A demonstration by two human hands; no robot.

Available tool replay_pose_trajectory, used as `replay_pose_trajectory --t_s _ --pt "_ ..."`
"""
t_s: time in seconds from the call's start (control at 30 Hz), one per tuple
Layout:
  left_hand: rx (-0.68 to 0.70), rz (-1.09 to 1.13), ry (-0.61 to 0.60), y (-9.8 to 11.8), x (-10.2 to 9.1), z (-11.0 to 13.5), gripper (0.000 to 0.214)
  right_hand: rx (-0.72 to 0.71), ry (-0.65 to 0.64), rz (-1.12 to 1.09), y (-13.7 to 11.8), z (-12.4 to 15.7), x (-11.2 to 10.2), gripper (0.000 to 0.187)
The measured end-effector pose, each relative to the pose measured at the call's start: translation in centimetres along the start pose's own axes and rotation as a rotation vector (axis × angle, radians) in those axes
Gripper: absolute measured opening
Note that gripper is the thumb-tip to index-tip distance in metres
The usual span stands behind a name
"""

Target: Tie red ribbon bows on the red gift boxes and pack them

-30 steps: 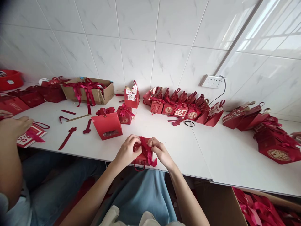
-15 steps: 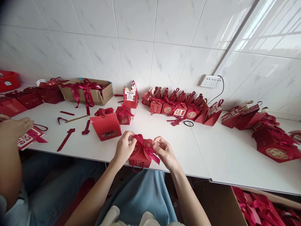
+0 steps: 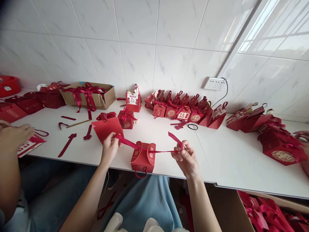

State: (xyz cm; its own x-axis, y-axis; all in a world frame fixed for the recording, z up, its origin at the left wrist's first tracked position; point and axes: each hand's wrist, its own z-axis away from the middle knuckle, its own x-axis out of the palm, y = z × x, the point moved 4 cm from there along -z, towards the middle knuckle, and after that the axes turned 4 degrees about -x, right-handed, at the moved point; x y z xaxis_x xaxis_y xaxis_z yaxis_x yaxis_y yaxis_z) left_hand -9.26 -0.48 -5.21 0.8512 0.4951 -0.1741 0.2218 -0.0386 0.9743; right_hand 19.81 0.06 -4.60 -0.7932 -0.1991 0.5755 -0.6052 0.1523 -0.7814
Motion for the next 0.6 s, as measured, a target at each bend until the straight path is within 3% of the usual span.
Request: replay_pose_trajectory --t_s 0.17,0.33,0.43,0.6 --pt "-0.062 0.036 0.047 -1.8 -2.6 -0.1 0.015 -0.068 0.239 0.196 -0.1 0.5 -2.6 0.025" --pt "-0.16 0.057 0.117 -3.1 -4.7 0.0 0.02 -0.093 0.499 0.89 -0.8 1.3 -4.2 0.026" --pt "-0.194 0.192 0.126 -3.0 -5.5 0.1 0.02 -0.088 0.513 1.075 -1.3 1.3 -4.1 0.029" --pt "-0.333 0.51 0.048 -2.6 -5.7 0.2 0.019 -0.102 0.487 1.047 -2.0 0.6 -3.6 0.03"
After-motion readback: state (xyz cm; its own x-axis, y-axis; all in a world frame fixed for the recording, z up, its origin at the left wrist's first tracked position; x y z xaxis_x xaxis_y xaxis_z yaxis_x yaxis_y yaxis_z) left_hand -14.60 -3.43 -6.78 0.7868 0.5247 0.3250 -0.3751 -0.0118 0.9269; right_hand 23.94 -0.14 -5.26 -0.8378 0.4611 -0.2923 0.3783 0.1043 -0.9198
